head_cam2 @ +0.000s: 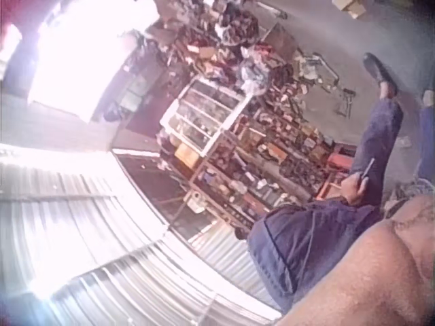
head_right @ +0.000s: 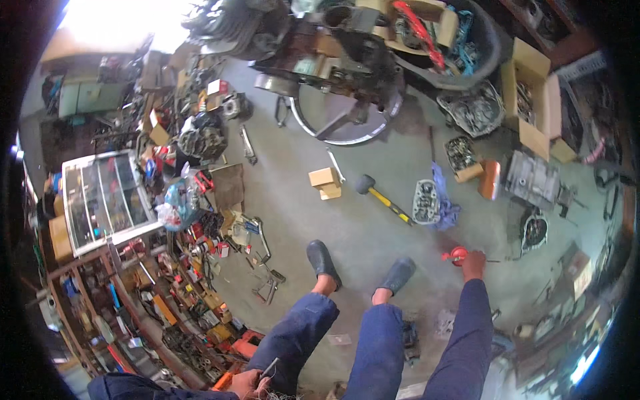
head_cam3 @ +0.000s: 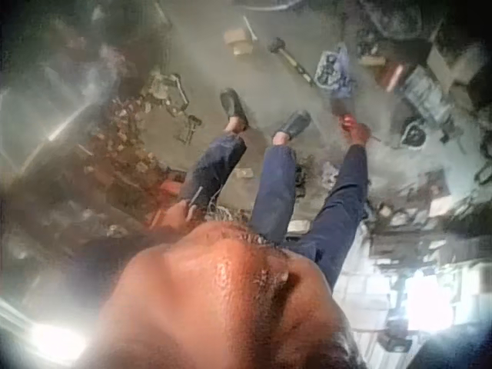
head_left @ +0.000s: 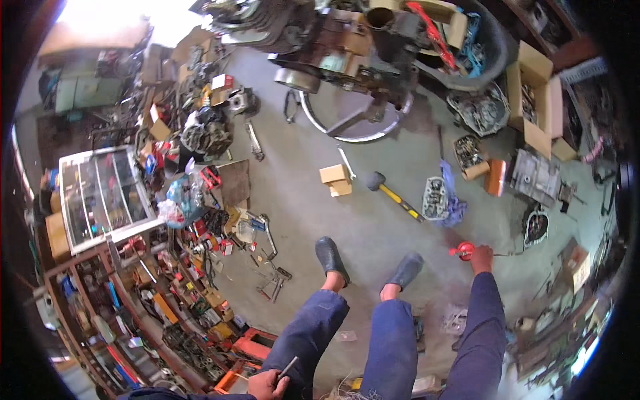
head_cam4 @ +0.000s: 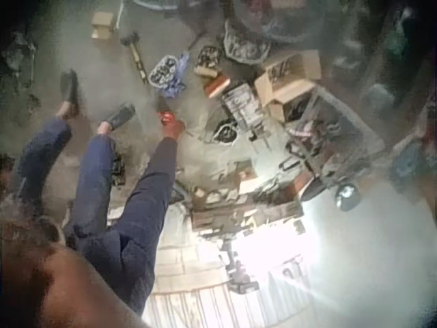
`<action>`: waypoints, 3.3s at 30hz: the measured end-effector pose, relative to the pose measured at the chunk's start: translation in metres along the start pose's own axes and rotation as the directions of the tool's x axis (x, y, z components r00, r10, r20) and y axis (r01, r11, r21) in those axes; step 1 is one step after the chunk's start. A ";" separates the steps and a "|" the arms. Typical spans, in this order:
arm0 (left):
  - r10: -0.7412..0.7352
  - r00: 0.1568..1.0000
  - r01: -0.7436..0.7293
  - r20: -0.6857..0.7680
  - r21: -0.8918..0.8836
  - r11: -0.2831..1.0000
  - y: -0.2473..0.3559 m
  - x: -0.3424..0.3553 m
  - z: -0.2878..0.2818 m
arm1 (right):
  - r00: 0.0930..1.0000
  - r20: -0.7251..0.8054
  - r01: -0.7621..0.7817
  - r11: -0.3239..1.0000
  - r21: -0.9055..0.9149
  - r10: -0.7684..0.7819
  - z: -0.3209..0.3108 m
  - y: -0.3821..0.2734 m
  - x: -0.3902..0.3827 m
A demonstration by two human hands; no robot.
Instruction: The person grinds a camshaft on a bench grinder and then sits on the floor to gather various engine components, including gears and a camshaft, into a cardboard box.
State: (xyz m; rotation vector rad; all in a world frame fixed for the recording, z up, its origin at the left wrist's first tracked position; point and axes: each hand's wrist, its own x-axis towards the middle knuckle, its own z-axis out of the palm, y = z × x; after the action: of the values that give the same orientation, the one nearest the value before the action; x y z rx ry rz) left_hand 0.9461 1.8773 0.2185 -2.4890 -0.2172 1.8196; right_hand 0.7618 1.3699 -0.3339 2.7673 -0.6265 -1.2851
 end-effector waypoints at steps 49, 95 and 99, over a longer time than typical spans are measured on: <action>0.228 0.953 -0.284 -0.197 -0.334 0.899 -0.322 0.186 -0.137 | 0.926 0.226 0.071 0.725 0.685 -0.304 -0.552 -0.263 -0.370; 0.415 0.818 -0.557 -0.397 -0.372 0.742 -0.038 0.257 -0.940 | 0.786 -0.099 0.604 0.724 0.334 -0.610 -1.233 -0.659 0.185; -0.016 0.993 0.079 0.113 -0.581 0.810 -0.053 0.305 -0.905 | 0.859 0.067 0.352 0.682 0.641 -0.507 -1.270 -0.736 0.285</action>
State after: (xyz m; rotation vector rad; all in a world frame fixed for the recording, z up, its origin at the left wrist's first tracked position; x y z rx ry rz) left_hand 1.8934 2.0117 0.2137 -2.7038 -0.9813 2.1125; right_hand 2.1189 1.7608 0.1561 3.4850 -0.4606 -1.8099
